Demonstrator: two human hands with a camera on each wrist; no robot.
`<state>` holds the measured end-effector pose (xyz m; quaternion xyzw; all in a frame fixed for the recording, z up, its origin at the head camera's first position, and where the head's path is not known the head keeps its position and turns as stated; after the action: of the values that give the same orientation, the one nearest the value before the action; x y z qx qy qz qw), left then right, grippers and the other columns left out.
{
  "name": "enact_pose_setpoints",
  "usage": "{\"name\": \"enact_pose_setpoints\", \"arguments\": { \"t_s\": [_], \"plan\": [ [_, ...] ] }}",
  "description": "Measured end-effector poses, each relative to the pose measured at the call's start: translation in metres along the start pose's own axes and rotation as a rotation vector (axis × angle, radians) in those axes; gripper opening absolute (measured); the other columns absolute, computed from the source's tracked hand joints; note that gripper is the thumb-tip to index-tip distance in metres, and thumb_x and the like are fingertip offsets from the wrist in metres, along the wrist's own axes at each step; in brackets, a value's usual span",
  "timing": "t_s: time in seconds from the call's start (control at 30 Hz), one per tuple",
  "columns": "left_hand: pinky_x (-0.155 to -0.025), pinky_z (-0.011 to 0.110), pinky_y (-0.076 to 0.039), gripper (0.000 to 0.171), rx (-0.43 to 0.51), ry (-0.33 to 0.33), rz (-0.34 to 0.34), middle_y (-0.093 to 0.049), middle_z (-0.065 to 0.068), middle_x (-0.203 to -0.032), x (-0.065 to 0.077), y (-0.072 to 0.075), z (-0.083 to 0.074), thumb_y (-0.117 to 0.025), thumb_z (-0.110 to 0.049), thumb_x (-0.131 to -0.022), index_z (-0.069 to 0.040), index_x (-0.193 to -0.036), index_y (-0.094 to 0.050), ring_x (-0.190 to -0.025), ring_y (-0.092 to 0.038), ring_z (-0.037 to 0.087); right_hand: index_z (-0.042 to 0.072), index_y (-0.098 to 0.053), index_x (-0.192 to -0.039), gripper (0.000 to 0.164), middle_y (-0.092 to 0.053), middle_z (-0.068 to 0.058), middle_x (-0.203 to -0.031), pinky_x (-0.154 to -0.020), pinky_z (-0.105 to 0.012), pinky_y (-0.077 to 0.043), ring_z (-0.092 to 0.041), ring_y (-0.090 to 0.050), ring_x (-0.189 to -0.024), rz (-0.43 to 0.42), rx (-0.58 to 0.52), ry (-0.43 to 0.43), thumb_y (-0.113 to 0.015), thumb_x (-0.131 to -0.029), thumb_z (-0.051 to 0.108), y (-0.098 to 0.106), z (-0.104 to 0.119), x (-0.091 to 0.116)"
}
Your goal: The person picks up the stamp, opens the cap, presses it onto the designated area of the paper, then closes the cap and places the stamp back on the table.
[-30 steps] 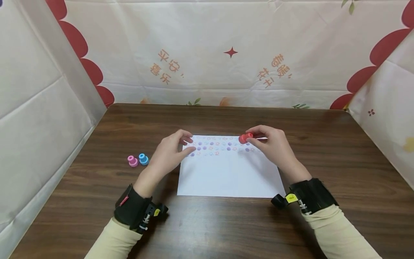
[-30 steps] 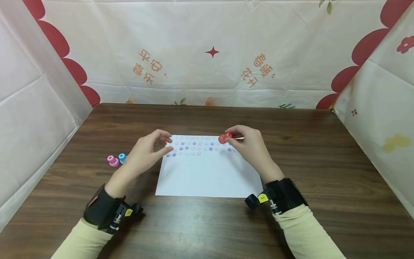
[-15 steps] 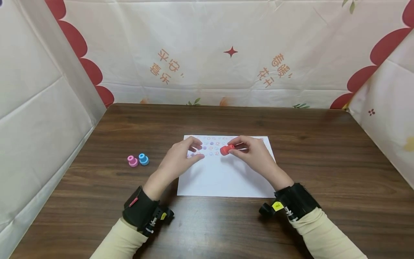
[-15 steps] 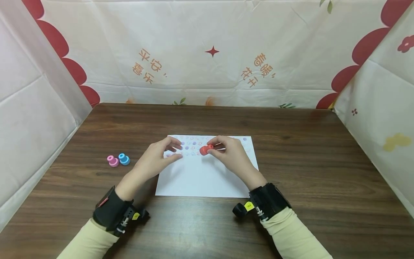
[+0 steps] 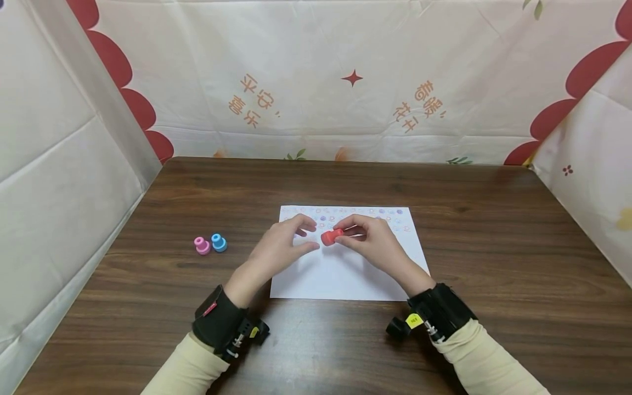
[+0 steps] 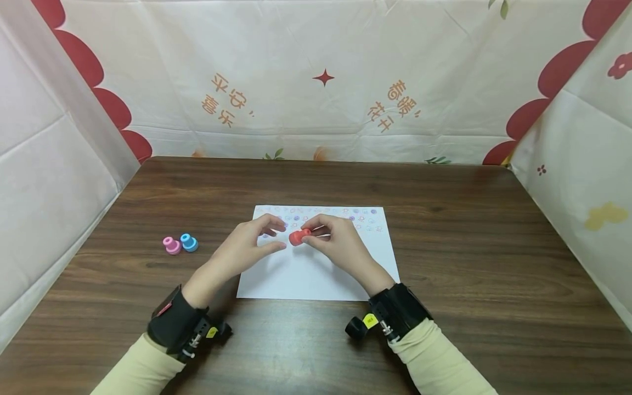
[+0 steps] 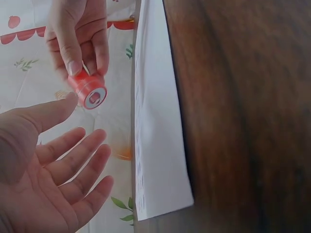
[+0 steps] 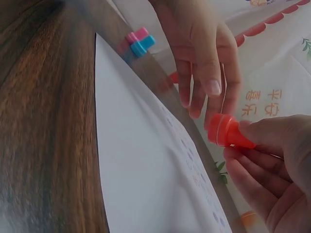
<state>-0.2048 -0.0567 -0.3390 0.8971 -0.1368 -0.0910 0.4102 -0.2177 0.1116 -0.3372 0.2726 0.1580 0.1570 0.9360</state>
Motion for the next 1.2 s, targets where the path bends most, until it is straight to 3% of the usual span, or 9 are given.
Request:
{"name": "enact_pose_setpoints", "arguments": {
  "t_s": [0.17, 0.27, 0.5, 0.83, 1.2],
  "plan": [
    [-0.087, 0.045, -0.055, 0.041, 0.023, -0.030, 0.014, -0.068, 0.004, -0.118, 0.000, -0.004, -0.004, -0.072, -0.027, -0.085, -0.012, -0.121, -0.060, -0.106, -0.062, 0.019, 0.002, -0.070, -0.100, 0.020, -0.073, -0.014, -0.096, -0.076, -0.041, -0.061, -0.018, -0.070, -0.084, 0.014, -0.055, 0.008, -0.075, -0.080, 0.003, -0.004, 0.002, -0.001],
    [-0.089, 0.045, -0.054, 0.039, 0.084, -0.073, 0.009, -0.069, 0.004, -0.116, -0.001, -0.006, -0.008, -0.073, -0.023, -0.084, -0.011, -0.119, -0.060, -0.103, -0.063, 0.019, 0.001, -0.069, -0.101, 0.021, -0.073, -0.014, -0.098, -0.075, -0.034, -0.061, -0.018, -0.070, -0.085, 0.026, -0.090, 0.004, -0.075, -0.081, 0.005, -0.005, 0.003, -0.001],
    [-0.089, 0.041, -0.056, 0.031, 0.185, -0.138, -0.075, -0.071, 0.005, -0.103, -0.004, -0.002, -0.015, -0.075, -0.012, -0.082, -0.009, -0.110, -0.062, -0.092, -0.066, 0.015, -0.001, -0.068, -0.103, 0.022, -0.070, -0.018, -0.102, -0.070, -0.015, -0.056, -0.020, -0.070, -0.087, 0.040, -0.196, -0.030, -0.073, -0.082, 0.005, -0.006, 0.004, -0.001],
    [-0.084, 0.042, -0.058, 0.029, 0.209, -0.116, -0.115, -0.071, 0.005, -0.098, -0.003, 0.002, -0.017, -0.077, -0.011, -0.080, -0.009, -0.104, -0.061, -0.089, -0.069, 0.016, 0.002, -0.069, -0.105, 0.024, -0.072, -0.016, -0.102, -0.068, -0.015, -0.056, -0.017, -0.070, -0.080, 0.050, -0.181, -0.070, -0.074, -0.083, 0.013, -0.006, -0.001, 0.000],
    [-0.078, 0.036, -0.061, 0.025, 0.215, -0.107, -0.209, -0.076, 0.004, -0.092, -0.001, 0.010, -0.018, -0.079, -0.014, -0.077, -0.009, -0.099, -0.069, -0.083, -0.070, 0.011, 0.005, -0.072, -0.103, 0.025, -0.074, -0.013, -0.099, -0.069, -0.021, -0.057, -0.017, -0.070, -0.079, 0.005, -0.157, -0.090, -0.074, -0.082, 0.018, 0.000, 0.002, 0.000]
  ]
}}
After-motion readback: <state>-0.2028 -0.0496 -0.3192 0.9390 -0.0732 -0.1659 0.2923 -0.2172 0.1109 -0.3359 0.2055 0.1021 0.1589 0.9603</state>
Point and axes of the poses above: each hand's wrist, its own x-axis away from the middle knuckle, its own y-axis out of the back of the hand, z = x × y, the point moved 7 cm from there along -x, towards the middle knuckle
